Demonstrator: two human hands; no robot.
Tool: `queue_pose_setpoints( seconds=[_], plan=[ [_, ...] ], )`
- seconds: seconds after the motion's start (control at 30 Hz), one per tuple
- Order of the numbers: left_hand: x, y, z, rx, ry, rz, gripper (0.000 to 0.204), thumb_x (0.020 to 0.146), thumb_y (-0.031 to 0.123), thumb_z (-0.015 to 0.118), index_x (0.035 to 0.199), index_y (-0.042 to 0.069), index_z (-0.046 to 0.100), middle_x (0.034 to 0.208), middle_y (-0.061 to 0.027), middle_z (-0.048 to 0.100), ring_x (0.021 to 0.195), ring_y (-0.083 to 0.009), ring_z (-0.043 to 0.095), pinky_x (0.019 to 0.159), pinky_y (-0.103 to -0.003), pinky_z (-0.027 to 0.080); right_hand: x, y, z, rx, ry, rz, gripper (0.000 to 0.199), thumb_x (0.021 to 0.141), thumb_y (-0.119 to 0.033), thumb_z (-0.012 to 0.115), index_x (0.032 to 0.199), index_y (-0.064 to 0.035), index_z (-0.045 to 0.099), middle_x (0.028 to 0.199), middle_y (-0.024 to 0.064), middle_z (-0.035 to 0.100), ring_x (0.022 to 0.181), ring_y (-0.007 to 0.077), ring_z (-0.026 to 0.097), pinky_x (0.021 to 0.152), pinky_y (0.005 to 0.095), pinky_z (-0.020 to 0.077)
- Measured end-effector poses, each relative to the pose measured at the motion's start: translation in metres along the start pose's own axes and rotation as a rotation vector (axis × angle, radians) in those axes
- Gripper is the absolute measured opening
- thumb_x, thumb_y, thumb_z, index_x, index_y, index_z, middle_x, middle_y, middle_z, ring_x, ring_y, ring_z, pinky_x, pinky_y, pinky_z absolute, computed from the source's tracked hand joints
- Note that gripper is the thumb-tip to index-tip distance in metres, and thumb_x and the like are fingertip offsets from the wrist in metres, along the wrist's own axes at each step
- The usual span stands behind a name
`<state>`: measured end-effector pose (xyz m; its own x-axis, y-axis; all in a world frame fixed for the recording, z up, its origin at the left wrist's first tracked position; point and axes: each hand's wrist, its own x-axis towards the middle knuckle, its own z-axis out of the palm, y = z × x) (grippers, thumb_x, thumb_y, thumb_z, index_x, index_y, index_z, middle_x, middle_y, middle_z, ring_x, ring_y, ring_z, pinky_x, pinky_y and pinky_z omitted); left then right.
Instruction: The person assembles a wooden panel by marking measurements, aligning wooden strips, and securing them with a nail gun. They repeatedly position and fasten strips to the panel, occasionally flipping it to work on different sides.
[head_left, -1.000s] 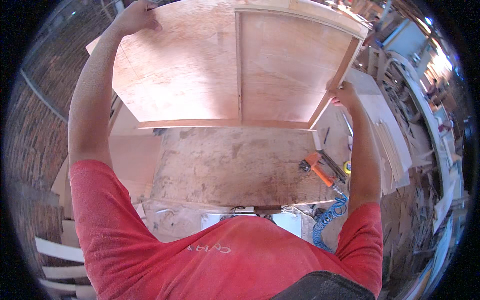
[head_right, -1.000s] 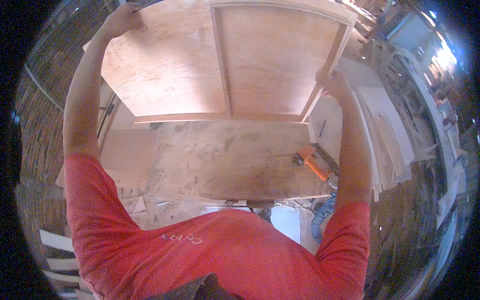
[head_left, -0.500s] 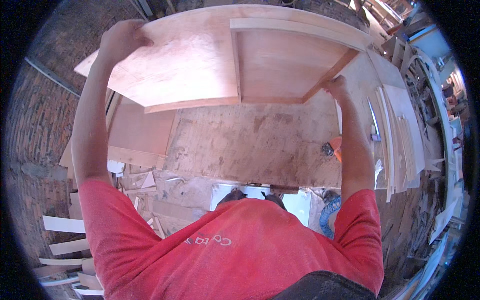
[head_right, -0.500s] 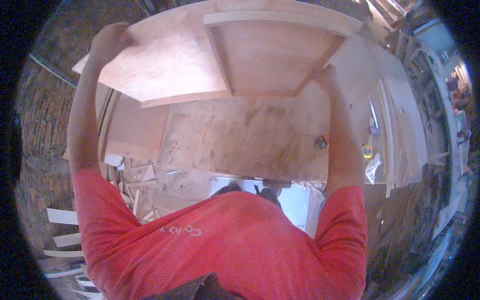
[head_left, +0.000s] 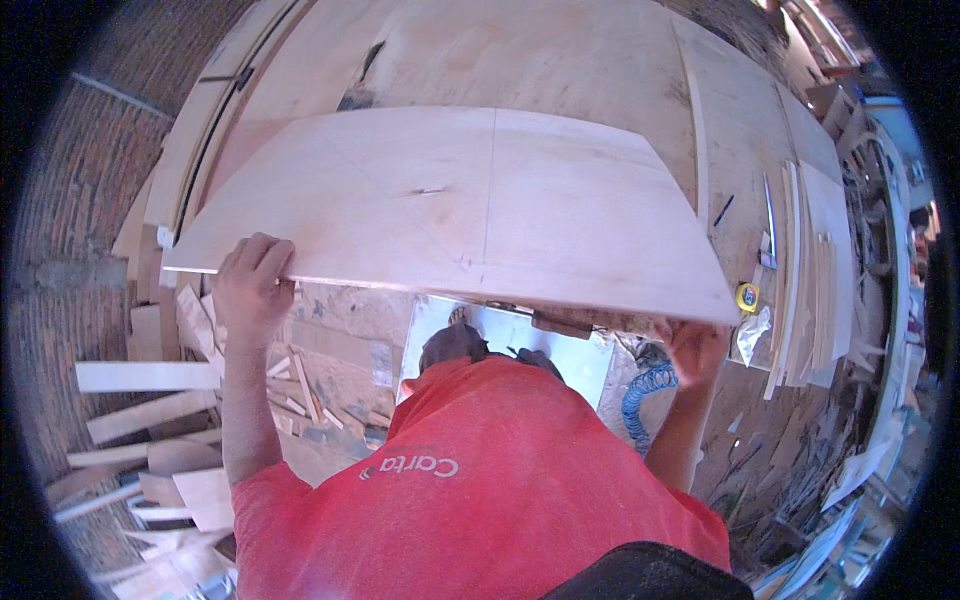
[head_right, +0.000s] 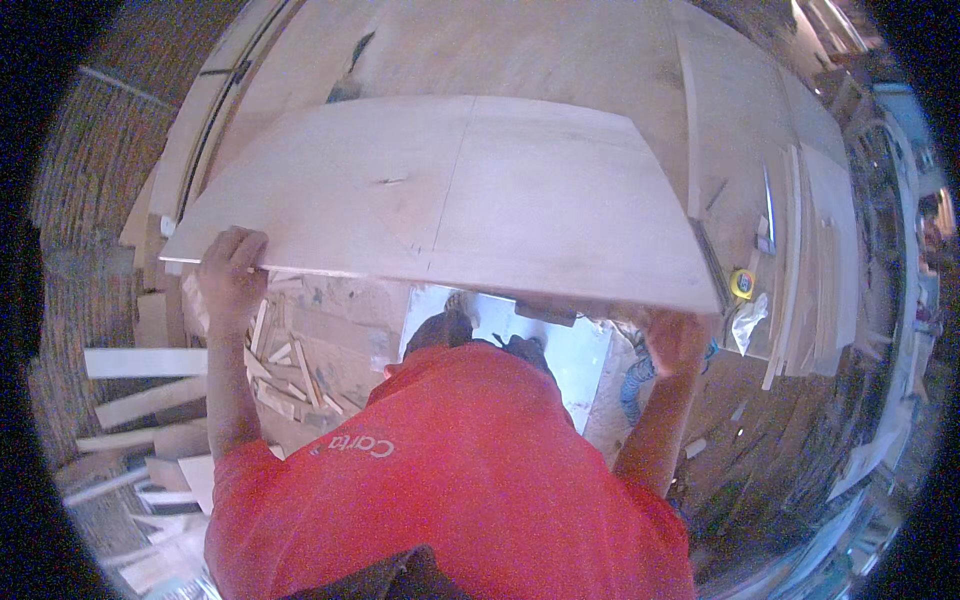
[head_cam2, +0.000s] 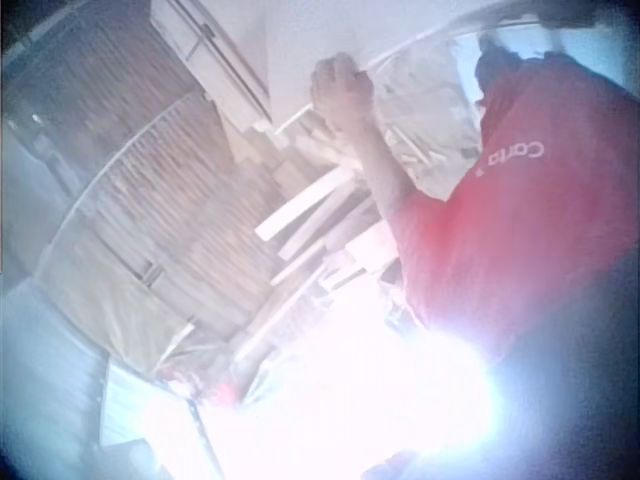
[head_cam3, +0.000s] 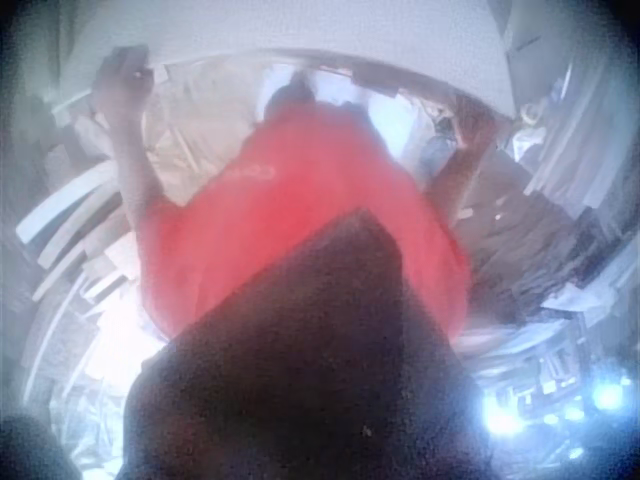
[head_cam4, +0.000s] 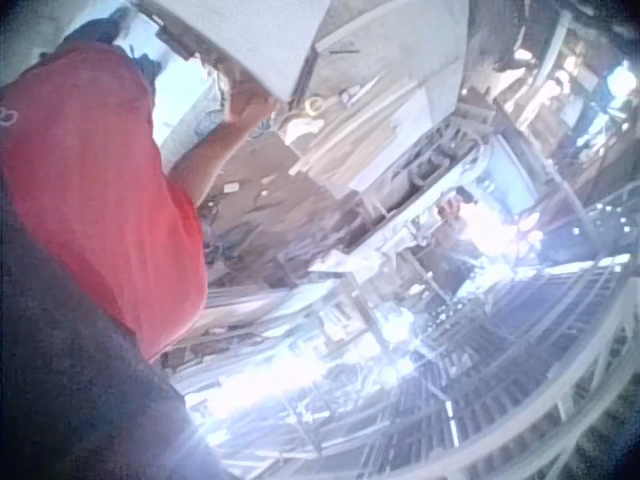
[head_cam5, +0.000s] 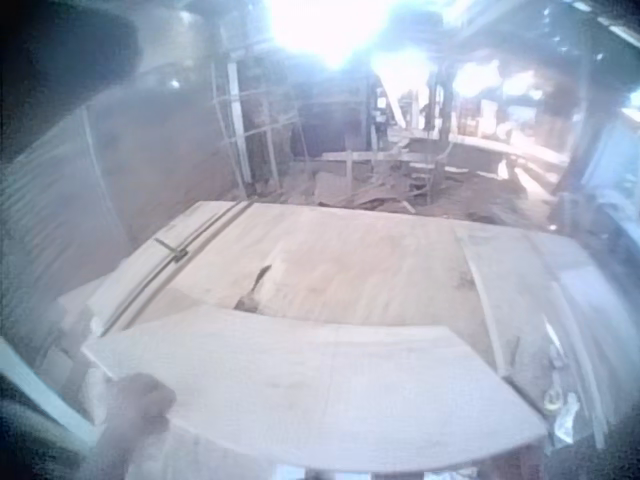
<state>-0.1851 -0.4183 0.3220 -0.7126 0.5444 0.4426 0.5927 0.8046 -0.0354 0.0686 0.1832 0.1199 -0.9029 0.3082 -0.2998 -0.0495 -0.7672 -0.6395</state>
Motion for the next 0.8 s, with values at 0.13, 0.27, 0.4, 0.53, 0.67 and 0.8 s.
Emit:
queue_pose_setpoints(
  seconds=[0.13,0.27,0.4,0.53,0.67,0.8],
  plan=[
    [-0.080,0.023,0.045,0.091,-0.100,-0.024,0.026,0.078,0.009,0.072,0.103,0.017,0.070,0.099,-0.0008,0.066,0.086,-0.0252,0.066,0.065,-0.039,0.054,-0.064,-0.002,0.076,-0.014,-0.056,0.263,0.051,0.105,-0.043,0.047,0.140,-0.0078,0.054,0.130,0.0142,0.064,0.118,0.0340,0.063,0.096,0.0575,0.0522],
    [-0.153,0.031,0.113,0.121,-0.211,-0.035,0.046,0.084,0.010,0.069,0.128,0.023,0.066,0.121,-0.0059,0.062,0.105,-0.0289,0.063,0.078,-0.044,0.055,-0.070,0.040,0.030,-0.536,0.098,0.392,0.049,0.101,-0.035,0.060,0.140,-0.0063,0.054,0.125,0.0131,0.066,0.109,0.0291,0.067,0.093,0.0461,0.0552],
    [-0.183,0.036,0.160,0.164,-0.355,-0.067,0.068,0.085,0.008,0.067,0.148,0.028,0.050,0.144,-0.0102,0.050,0.128,-0.0312,0.052,0.100,-0.048,0.046,-0.064,0.079,0.002,-0.715,0.155,0.408,0.035,0.102,-0.017,0.060,0.133,-0.0030,0.057,0.119,0.0089,0.066,0.103,0.0201,0.067,0.089,0.0365,0.0558],
    [-0.189,0.041,0.199,0.230,-0.352,-0.074,0.075,0.089,0.008,0.062,0.156,0.031,0.038,0.160,-0.0111,0.035,0.145,-0.0311,0.039,0.116,-0.054,0.031,-0.047,0.113,-0.033,-0.812,0.089,0.206,0.033,0.101,-0.019,0.062,0.129,-0.0008,0.059,0.108,0.0069,0.068,0.094,0.0159,0.066,0.085,0.0320,0.0558],
    [-0.180,0.041,0.221,0.161,-0.261,-0.099,0.073,0.093,0.011,0.058,0.159,0.032,0.033,0.167,-0.0119,0.025,0.151,-0.0313,0.030,0.122,-0.061,0.017,-0.022,0.119,-0.043,-0.889,0.277,0.245,0.033,0.100,-0.020,0.064,0.127,-0.0006,0.060,0.104,0.0072,0.069,0.091,0.0162,0.066,0.084,0.0314,0.0554],
    [-0.178,0.035,0.222,0.193,-0.403,-0.147,0.077,0.094,0.015,0.060,0.161,0.033,0.026,0.168,-0.0132,0.017,0.153,-0.0326,0.024,0.120,-0.068,0.013,-0.013,0.105,-0.028,-0.949,0.267,0.247,0.037,0.100,-0.027,0.064,0.127,-0.0013,0.061,0.100,0.0078,0.070,0.089,0.0173,0.067,0.082,0.0316,0.0546]
  ],
)
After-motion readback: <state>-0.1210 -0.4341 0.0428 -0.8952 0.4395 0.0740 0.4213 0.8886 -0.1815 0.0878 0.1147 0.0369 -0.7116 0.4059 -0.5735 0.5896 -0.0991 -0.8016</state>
